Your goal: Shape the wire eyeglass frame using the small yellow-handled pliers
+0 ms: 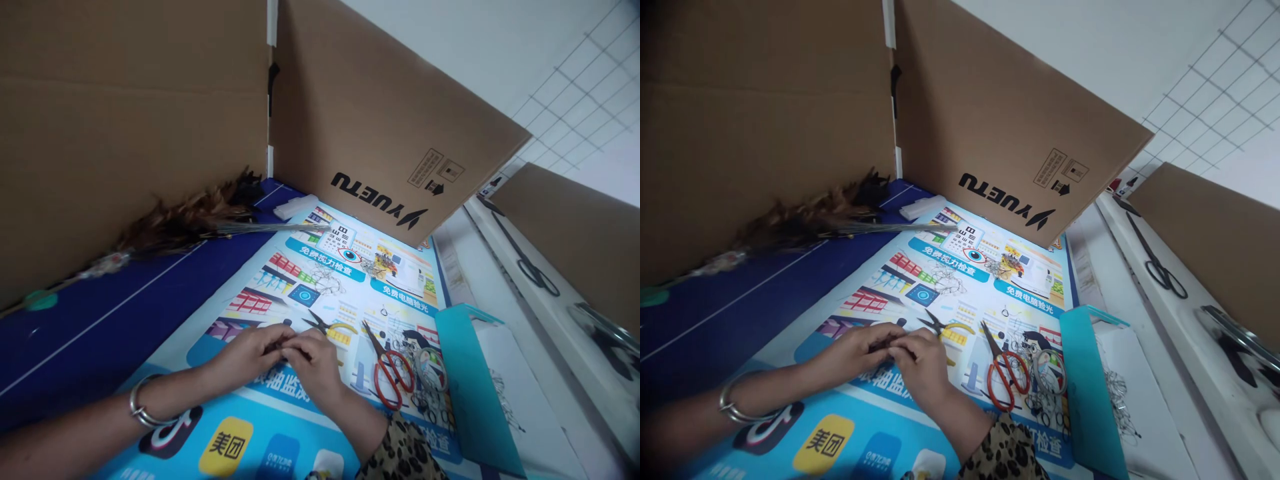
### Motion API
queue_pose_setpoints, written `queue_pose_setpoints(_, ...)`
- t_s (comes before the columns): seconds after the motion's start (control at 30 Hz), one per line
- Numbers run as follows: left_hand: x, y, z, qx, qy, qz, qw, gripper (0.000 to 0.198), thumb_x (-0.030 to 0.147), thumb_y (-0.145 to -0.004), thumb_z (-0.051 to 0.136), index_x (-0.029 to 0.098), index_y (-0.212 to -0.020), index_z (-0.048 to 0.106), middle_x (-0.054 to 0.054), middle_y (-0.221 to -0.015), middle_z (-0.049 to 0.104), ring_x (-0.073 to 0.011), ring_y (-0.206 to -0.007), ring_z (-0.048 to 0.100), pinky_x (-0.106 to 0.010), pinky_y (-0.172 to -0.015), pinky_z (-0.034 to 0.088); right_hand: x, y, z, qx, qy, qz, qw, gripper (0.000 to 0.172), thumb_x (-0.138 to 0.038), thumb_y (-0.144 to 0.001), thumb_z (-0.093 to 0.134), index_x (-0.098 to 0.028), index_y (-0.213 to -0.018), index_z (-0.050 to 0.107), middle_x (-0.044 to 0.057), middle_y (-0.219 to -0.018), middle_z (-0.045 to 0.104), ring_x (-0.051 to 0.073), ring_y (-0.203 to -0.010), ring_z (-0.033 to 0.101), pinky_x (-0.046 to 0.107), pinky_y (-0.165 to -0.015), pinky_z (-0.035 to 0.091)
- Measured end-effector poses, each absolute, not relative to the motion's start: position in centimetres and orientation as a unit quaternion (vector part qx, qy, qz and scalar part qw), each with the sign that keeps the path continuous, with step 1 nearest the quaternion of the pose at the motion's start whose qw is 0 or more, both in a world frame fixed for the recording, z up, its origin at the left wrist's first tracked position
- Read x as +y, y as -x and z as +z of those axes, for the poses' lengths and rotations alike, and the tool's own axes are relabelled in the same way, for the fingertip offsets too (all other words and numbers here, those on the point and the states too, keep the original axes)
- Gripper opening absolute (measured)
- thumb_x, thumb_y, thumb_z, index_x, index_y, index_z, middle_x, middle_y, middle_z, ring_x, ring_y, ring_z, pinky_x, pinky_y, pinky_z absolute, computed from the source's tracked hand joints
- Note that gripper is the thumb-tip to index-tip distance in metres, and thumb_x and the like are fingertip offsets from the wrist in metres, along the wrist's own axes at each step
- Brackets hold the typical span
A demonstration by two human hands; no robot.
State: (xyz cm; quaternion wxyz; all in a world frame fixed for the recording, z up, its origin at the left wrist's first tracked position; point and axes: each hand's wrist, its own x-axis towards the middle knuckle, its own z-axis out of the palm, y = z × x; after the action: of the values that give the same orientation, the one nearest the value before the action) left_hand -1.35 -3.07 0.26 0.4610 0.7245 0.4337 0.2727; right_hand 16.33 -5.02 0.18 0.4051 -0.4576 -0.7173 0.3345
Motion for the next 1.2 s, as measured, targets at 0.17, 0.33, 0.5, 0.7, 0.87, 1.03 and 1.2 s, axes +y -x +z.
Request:
queue_pose_setpoints(0.17, -2.9, 1.2, 0.0, 0.429, -0.719, 0.275, 0.472, 0.016, 0.016, -0.081, 0.053, 0.023, -0.09, 0.063, 0.001, -0.081, 0.069, -0.0199, -0.078, 0.062, -0.025, -0.067, 0.043, -4.7, -16.6, 0.5, -0.699, 0.462, 0.366, 0.404, 0.009, -0.025, -0.085, 0.068, -0.025, -0.085, 0.077, 0.002, -0.079, 0.07, 0.017, -0.079, 0.064, 0.028, -0.076, 0.05)
queue_pose_setpoints(0.33, -2.8, 1.1, -0.3, 0.434, -0.685, 0.31, 0.496, 0.017, 0.017, -0.082, 0.053, 0.022, -0.097, 0.057, 0.003, -0.074, 0.063, -0.0177, -0.07, 0.06, -0.024, -0.062, 0.044, -4.4, -16.9, 1.4, -0.674, 0.481, 0.377, 0.416, 0.01, -0.021, -0.083, 0.067, -0.024, -0.085, 0.076, 0.001, -0.079, 0.069, 0.016, -0.076, 0.063, 0.027, -0.072, 0.048)
queue_pose_setpoints(0.5, -2.6, 1.4, 0.0, 0.428, -0.669, 0.319, 0.517, 0.005, 0.022, -0.084, 0.054, 0.021, -0.088, 0.057, 0.002, -0.075, 0.062, -0.017, -0.071, 0.059, -0.025, -0.063, 0.044, -4.4, -17.1, 1.6, -0.658, 0.478, 0.395, 0.427, 0.009, -0.025, -0.082, 0.067, -0.023, -0.085, 0.075, 0.001, -0.078, 0.068, 0.017, -0.076, 0.062, 0.027, -0.071, 0.049)
queue_pose_setpoints(0.7, -2.7, 2.0, 0.1, 0.428, -0.67, 0.308, 0.523, 0.003, 0.021, -0.081, 0.055, 0.02, -0.083, 0.057, 0.002, -0.072, 0.059, -0.0163, -0.067, 0.055, -0.026, -0.061, 0.04, -4.5, -17.1, 1.6, -0.65, 0.472, 0.394, 0.446, 0.011, -0.027, -0.084, 0.065, -0.022, -0.087, 0.074, 0.002, -0.08, 0.069, 0.016, -0.075, 0.061, 0.027, -0.072, 0.049)
queue_pose_setpoints(0.87, -3.0, 2.4, 0.0, 0.43, -0.65, 0.304, 0.549, 0.003, 0.019, -0.081, 0.057, 0.02, -0.083, 0.055, 0.004, -0.071, 0.057, -0.0147, -0.065, 0.051, -0.025, -0.059, 0.039, -4.5, -17.3, 1.7, -0.65, 0.472, 0.399, 0.442, 0.014, -0.031, -0.086, 0.063, -0.021, -0.086, 0.073, 0.002, -0.08, 0.067, 0.016, -0.076, 0.06, 0.027, -0.072, 0.049)
queue_pose_setpoints(1.03, -3.2, 2.6, 0.0, 0.377, -0.573, 0.303, 0.662, 0.011, 0.025, -0.083, 0.062, 0.021, -0.085, 0.051, 0.007, -0.065, 0.052, -0.0123, -0.059, 0.048, -0.024, -0.056, 0.039, -4.6, -17.4, 1.5, -0.631, 0.475, 0.426, 0.441, 0.023, -0.04, -0.089, 0.059, -0.021, -0.084, 0.07, 0.001, -0.073, 0.063, 0.016, -0.07, 0.058, 0.027, -0.068, 0.049)
queue_pose_setpoints(1.2, -3.2, 2.8, -0.1, 0.35, -0.541, 0.284, 0.71, 0.018, 0.029, -0.081, 0.066, 0.021, -0.085, 0.051, 0.006, -0.064, 0.054, -0.0122, -0.056, 0.049, -0.024, -0.055, 0.039, -4.5, -17.6, 1.6, -0.624, 0.471, 0.451, 0.43, 0.031, -0.048, -0.088, 0.06, -0.021, -0.075, 0.067, -0.001, -0.064, 0.059, 0.014, -0.061, 0.055, 0.025, -0.061, 0.048)
